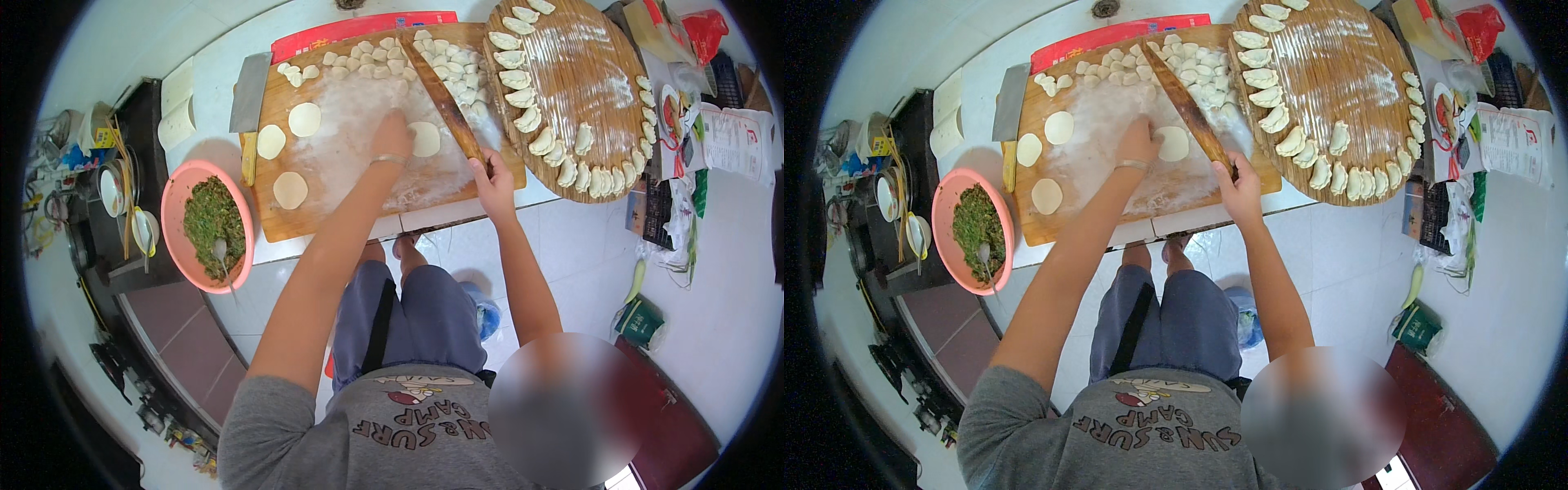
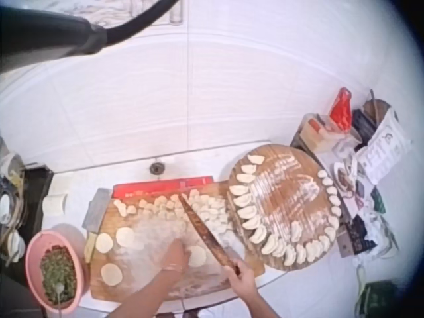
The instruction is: The person fills a small dough wrapper with a green vegetable mixture using a spoon, then folds and pleats the edges to seal it. They place the finished dumpling on a wooden board and proceed to roll out several small dough balls into flat circular wrappers using a rolling pin.
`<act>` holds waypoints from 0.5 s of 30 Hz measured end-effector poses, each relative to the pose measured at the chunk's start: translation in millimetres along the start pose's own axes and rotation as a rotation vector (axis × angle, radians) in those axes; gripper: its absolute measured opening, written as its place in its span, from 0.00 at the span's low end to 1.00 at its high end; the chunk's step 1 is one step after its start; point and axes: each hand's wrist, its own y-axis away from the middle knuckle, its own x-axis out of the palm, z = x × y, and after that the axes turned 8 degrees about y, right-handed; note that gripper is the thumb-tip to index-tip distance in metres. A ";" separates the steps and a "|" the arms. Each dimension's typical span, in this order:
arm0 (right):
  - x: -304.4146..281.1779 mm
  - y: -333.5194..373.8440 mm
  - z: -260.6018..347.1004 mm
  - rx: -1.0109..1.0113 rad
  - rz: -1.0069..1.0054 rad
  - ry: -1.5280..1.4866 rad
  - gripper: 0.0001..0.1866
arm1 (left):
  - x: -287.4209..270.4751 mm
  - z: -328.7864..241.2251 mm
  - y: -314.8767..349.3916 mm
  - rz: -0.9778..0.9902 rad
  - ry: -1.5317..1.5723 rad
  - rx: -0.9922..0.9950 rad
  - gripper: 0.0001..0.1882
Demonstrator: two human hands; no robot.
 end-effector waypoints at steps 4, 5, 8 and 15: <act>-3.2 5.9 -17.4 -0.029 -0.031 0.063 0.14 | -4.6 12.1 46.7 -0.001 -0.209 0.166 0.23; -2.7 7.0 -14.1 -0.011 -0.016 0.077 0.14 | -5.9 17.5 54.2 -0.013 -0.298 0.314 0.26; -1.9 8.3 -7.5 0.026 0.022 0.122 0.14 | -2.6 36.2 58.2 -0.017 -0.349 0.790 0.34; -3.2 3.2 -5.1 -0.120 0.025 0.232 0.14 | 5.5 51.3 100.8 0.070 -0.480 0.657 0.39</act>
